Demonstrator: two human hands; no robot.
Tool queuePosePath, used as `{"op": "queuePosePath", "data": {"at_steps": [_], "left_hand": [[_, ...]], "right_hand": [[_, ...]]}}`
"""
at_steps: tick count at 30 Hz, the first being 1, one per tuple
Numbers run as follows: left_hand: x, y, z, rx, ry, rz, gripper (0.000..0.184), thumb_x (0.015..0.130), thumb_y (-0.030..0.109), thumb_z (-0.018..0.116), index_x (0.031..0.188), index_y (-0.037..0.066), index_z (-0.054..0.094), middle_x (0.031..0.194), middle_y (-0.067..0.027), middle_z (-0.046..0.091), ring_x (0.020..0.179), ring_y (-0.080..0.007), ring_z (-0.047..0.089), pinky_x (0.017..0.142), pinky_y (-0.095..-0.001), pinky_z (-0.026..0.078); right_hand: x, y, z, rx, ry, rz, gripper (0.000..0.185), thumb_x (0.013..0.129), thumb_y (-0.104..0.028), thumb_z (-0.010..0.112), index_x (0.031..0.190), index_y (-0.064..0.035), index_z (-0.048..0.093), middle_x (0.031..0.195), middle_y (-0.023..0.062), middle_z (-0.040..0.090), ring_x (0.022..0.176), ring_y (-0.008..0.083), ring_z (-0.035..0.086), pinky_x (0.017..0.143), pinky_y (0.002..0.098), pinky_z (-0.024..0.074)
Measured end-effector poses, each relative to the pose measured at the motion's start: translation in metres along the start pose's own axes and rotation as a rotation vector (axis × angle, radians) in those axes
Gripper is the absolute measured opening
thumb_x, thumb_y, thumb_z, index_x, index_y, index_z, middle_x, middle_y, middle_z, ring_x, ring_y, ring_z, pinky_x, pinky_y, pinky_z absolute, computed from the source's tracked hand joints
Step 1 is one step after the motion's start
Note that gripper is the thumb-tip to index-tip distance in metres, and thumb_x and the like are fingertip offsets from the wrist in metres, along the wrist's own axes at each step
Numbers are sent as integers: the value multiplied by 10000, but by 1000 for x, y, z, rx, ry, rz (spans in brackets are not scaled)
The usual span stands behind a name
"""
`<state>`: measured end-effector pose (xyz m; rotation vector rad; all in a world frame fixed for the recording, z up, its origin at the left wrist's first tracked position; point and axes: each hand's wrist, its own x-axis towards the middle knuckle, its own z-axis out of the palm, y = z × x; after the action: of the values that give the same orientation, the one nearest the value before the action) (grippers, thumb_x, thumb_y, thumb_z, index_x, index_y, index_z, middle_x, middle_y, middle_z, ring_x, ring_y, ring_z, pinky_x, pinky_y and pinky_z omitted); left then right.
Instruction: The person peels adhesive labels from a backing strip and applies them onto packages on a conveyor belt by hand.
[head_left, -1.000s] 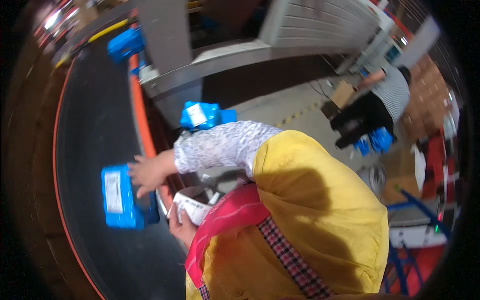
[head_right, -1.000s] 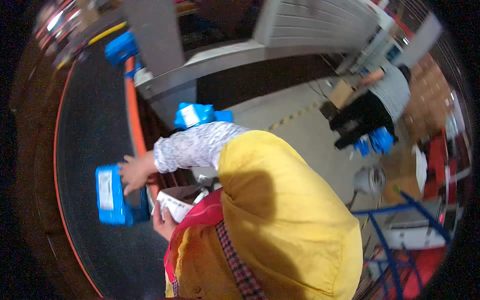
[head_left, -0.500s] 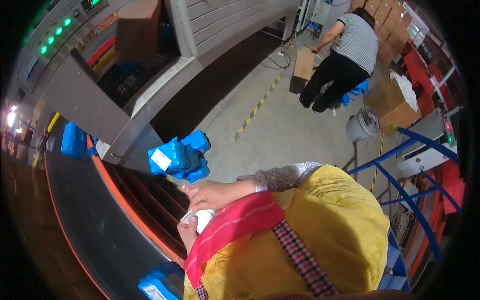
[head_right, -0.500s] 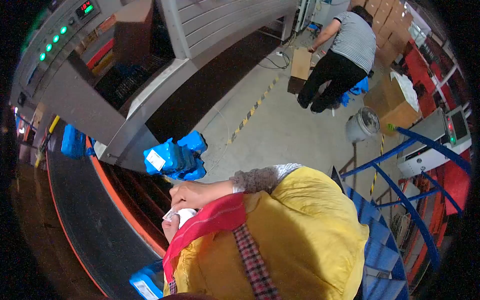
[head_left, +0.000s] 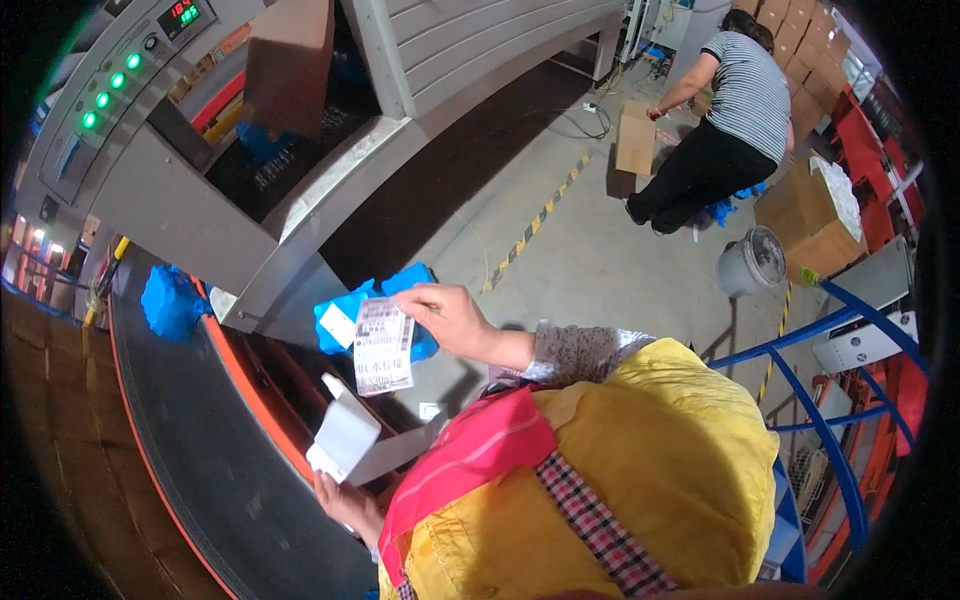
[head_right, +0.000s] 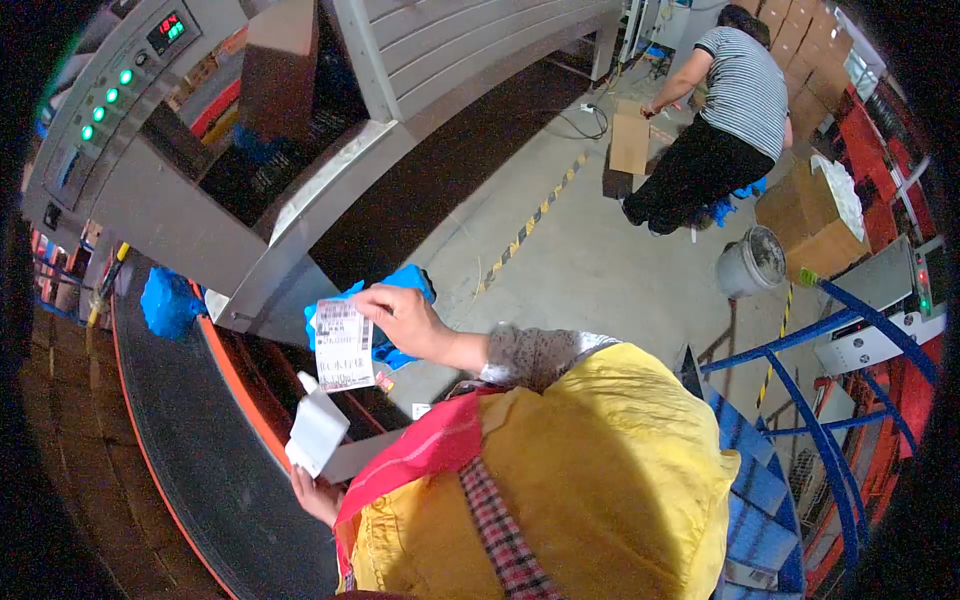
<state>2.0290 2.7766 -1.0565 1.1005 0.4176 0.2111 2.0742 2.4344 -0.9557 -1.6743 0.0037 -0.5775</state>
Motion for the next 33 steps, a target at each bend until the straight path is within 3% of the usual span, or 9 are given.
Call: {"op": "queuePosePath", "data": {"at_steps": [5,6,8,9,12,15,19,24,33], "left_hand": [[-14,22,7,83,-164,52,573,800,17,529,1347,24,359,1258,-163,476,1090,-268,522,928,-390,432],[-28,18,8,98,-138,129,615,778,1,524,1363,38,340,1282,-162,457,1095,-271,520,936,-393,430],[-46,34,47,105,-22,11,699,716,-24,515,1381,69,319,1325,-155,411,1114,-276,511,947,-399,431],[-51,31,40,-69,-45,-9,652,745,-23,510,1369,51,335,1310,-154,430,1112,-276,516,931,-395,444],[-27,38,9,-377,-102,-103,448,844,-7,480,1290,-15,435,1201,-154,537,1038,-258,573,863,-360,492],[-9,32,-28,-107,-30,-113,325,866,-12,501,1188,-43,534,1039,-142,625,906,-201,629,810,-326,517],[-3,31,-53,-21,-80,16,530,775,-114,507,1294,-25,443,1237,-132,514,1073,-176,533,904,-269,439],[-24,41,-77,38,-95,-11,498,794,-104,498,1284,-29,456,1209,-122,533,1024,-147,538,855,-249,445],[-11,70,-91,-130,-106,91,514,792,-122,466,1298,-36,435,1294,-132,470,1132,-183,495,964,-272,381]], "right_hand": [[18,31,6,106,-16,116,226,862,-41,541,1066,47,578,899,98,646,800,123,606,712,254,488],[25,32,18,114,-116,133,234,861,-19,534,1080,55,570,927,85,641,821,121,602,738,247,491],[29,48,30,200,-244,286,246,855,-1,517,1091,51,564,938,81,635,838,117,597,743,251,489],[24,44,40,242,-237,182,259,850,3,510,1100,51,558,940,75,632,856,112,590,746,247,482],[6,37,77,74,-291,246,290,843,-31,542,1118,61,556,948,54,630,827,89,571,736,230,462],[-5,44,134,74,-422,219,291,840,-23,569,1117,64,552,948,88,638,840,99,594,719,237,480],[-10,46,206,-16,-503,146,318,830,-79,597,1117,51,559,850,52,628,742,77,561,652,233,461],[-28,36,262,-76,-600,89,361,810,-135,615,1132,18,562,719,42,592,637,90,518,588,251,440],[-34,39,254,-197,-533,97,357,794,-147,622,1111,11,578,761,94,636,660,134,582,609,286,466]]}}
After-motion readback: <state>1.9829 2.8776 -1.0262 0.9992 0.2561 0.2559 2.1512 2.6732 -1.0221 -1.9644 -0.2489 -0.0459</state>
